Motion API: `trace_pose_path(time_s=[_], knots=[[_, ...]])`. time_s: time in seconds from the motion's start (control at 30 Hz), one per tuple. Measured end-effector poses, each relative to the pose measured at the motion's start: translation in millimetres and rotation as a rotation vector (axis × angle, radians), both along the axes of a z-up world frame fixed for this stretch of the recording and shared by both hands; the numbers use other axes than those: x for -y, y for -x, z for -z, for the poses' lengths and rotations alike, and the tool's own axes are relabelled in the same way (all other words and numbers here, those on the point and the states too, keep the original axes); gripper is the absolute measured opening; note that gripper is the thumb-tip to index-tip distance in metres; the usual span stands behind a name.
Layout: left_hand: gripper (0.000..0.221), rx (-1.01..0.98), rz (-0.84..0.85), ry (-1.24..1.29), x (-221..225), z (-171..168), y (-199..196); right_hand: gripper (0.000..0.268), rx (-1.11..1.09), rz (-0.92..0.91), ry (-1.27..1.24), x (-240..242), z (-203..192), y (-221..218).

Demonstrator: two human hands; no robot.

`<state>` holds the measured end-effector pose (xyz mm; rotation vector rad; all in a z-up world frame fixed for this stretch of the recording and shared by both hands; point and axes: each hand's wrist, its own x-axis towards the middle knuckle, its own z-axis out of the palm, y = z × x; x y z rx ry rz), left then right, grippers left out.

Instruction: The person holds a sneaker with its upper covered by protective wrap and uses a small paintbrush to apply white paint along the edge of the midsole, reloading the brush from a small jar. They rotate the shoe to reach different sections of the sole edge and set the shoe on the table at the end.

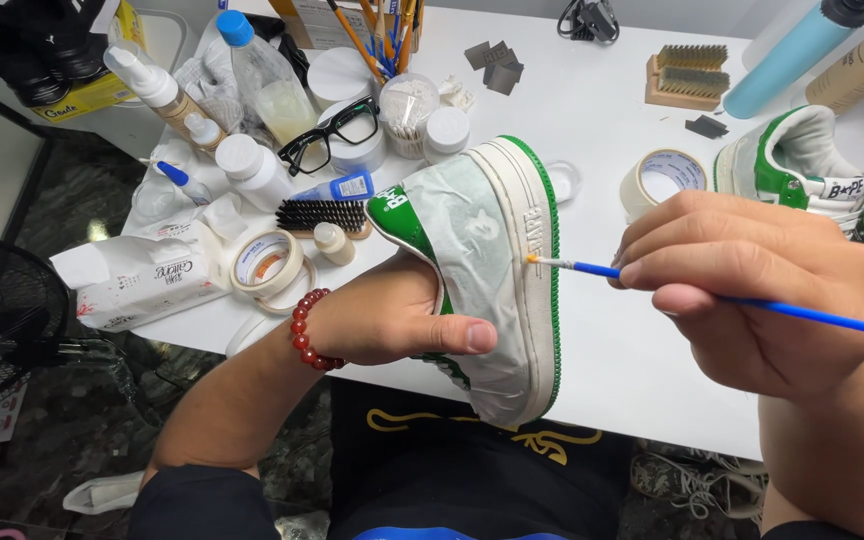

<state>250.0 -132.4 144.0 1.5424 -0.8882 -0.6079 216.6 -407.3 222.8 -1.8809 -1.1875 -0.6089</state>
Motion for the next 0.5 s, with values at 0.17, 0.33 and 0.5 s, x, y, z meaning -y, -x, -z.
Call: trace_pose_path(time_s=[0.17, 0.33, 0.5], knots=[[0.101, 0.127, 0.007, -0.072, -3, 0, 2, 0.02, 0.016, -0.01, 0.003, 5, 0, -5], [0.068, 0.064, 0.012, -0.063, -2, -8, 9, 0.027, 0.08, -0.026, -0.19, 14, 9, -11], [0.06, 0.117, 0.011, -0.055, -6, -1, 6, 0.029, 0.17, 0.013, -0.095, 13, 6, 0]])
